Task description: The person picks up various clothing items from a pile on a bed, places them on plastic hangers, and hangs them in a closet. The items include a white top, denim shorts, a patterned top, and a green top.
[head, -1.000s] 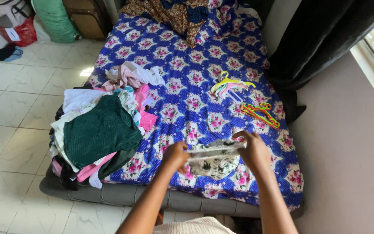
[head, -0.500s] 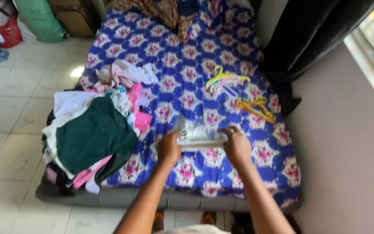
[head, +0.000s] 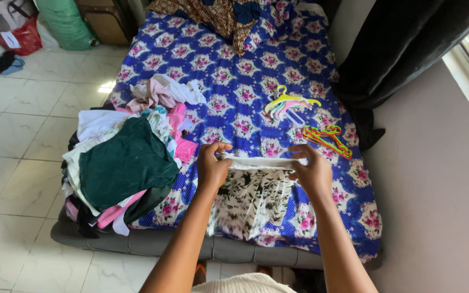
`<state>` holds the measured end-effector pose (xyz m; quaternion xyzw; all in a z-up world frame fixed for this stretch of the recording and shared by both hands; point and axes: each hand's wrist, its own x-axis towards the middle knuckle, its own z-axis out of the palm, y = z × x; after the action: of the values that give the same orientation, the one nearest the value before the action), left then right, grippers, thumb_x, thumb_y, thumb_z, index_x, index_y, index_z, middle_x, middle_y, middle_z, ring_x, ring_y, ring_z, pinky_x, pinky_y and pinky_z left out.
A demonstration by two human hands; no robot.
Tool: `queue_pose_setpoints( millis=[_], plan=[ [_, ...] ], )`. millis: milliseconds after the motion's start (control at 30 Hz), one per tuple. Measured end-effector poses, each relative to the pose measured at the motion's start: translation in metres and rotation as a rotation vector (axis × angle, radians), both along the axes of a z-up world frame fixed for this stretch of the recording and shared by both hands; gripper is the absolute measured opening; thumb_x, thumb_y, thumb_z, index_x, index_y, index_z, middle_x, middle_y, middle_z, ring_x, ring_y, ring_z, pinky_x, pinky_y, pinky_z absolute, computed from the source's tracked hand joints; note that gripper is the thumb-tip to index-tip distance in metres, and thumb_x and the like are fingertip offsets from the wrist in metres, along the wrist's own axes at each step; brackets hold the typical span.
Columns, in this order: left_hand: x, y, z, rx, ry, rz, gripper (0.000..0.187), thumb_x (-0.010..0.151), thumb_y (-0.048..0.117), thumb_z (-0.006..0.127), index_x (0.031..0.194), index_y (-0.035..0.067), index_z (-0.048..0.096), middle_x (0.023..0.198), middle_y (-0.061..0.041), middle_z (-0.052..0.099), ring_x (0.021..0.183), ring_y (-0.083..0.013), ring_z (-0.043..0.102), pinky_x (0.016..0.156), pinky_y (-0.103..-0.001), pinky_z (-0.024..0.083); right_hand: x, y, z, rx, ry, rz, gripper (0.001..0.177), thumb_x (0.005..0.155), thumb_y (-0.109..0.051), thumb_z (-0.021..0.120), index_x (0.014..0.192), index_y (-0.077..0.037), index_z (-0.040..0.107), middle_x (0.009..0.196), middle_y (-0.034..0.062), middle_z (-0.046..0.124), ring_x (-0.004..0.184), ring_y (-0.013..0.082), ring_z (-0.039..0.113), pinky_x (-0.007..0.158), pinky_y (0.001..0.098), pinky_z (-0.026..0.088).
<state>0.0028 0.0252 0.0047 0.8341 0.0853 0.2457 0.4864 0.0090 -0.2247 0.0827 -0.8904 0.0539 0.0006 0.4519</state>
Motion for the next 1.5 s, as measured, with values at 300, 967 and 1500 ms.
queue_pose_setpoints(
  millis=[300,967,1500],
  plan=[
    [-0.014,0.001,0.052,0.012,0.365,-0.025,0.026,0.076,0.001,0.062,0.085,0.018,0.080,0.088,-0.002,0.078,0.071,-0.0225,0.070,0.065,-0.039,0.052,-0.007,0.018,0.007,0.278,0.111,0.054,0.046,0.088,0.012,0.042,0.116,-0.007,0.073,0.117,0.0105,0.077,0.082,0.0227,0.081,0.062,0.0327,0.065],
    [0.019,0.010,0.041,0.060,0.101,-0.220,0.038,0.073,-0.003,0.076,0.108,0.009,0.074,0.104,-0.008,0.073,0.087,-0.0235,0.075,0.075,-0.032,0.059,0.025,0.018,-0.015,0.114,-0.152,0.170,0.036,0.086,0.002,0.069,0.119,-0.012,0.075,0.118,0.0103,0.077,0.107,0.0211,0.075,0.090,0.0313,0.061],
    [0.087,-0.013,0.034,-0.154,0.085,-0.389,0.020,0.082,0.008,0.080,0.101,0.005,0.075,0.095,-0.007,0.077,0.088,-0.0173,0.070,0.081,-0.033,0.054,0.067,-0.033,-0.040,0.378,-0.041,-0.120,0.027,0.092,-0.009,0.072,0.117,-0.001,0.074,0.093,0.0114,0.081,0.085,0.0159,0.077,0.078,0.0280,0.060]
  ],
)
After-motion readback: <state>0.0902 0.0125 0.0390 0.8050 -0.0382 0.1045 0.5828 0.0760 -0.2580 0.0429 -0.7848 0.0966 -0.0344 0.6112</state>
